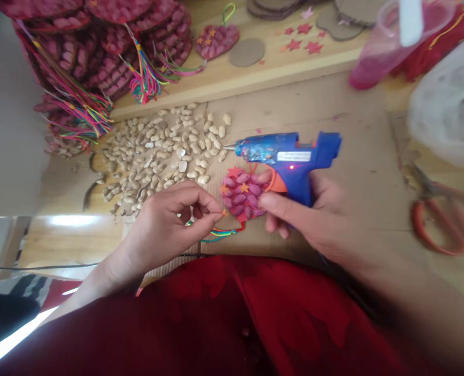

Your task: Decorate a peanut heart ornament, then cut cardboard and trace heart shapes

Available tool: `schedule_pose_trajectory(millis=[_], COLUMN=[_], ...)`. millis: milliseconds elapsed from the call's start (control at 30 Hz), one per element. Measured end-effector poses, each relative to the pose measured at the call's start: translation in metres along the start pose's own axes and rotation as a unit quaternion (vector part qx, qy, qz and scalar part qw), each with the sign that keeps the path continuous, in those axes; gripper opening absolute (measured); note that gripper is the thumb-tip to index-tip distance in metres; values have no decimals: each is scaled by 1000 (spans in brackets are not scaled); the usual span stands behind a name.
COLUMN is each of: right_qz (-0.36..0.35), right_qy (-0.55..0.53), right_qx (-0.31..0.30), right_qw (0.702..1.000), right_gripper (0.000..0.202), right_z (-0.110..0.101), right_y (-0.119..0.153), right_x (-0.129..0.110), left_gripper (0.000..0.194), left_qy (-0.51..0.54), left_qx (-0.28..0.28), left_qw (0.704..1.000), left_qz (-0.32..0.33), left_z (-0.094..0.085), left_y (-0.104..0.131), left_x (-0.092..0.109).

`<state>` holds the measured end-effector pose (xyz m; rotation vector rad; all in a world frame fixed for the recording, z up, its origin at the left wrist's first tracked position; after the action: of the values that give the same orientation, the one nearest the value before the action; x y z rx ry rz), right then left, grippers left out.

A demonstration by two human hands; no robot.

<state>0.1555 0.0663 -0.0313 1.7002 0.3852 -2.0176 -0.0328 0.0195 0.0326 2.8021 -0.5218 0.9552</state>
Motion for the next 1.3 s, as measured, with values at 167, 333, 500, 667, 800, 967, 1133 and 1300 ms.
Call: schedule_pose_trajectory(millis=[167, 333, 500, 667, 800, 967, 1133, 1300], right_qz=[-29, -43, -59, -23, -27, -21, -14, -23], right_qy=[59, 77, 30, -6, 6, 42, 54, 46], right_qx=[-15, -3, -39, -8, -13, -1, -14, -17], right_qw=[998, 996, 997, 1000, 1000, 999, 998, 999], right_gripper=[33, 34, 23, 28, 29, 29, 27, 27], right_z=[0, 2, 6, -3, 0, 2, 5, 8], right_y=[6, 8, 4, 6, 6, 6, 6, 6], right_x=[8, -1, 4, 22, 16, 7, 7, 6], left_gripper=[12, 13, 11, 13, 14, 7, 2, 2], left_qy=[28, 29, 42, 126, 195, 214, 238, 219], left_qx=[18, 20, 15, -17, -75, -75, -65, -58], left_qw=[999, 999, 998, 991, 975, 971, 965, 970], left_qz=[23, 33, 32, -32, -75, -80, -83, -91], left_z=[3, 10, 14, 19, 30, 33, 36, 39], left_y=[-13, -18, -19, -19, -17, -19, -21, -20], left_x=[24, 34, 33, 18, 9, 7, 8, 6])
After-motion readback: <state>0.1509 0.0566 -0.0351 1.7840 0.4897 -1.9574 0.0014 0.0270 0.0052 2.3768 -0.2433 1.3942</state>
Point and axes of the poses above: each hand's wrist, its own y-axis away from the middle knuckle, its own z-axis out of the palm, x = y × z, the point moved 7 cm from there along -y, towards the middle knuckle, and after that the axes turned 13 degrees about -x, right-handed, at the moved point
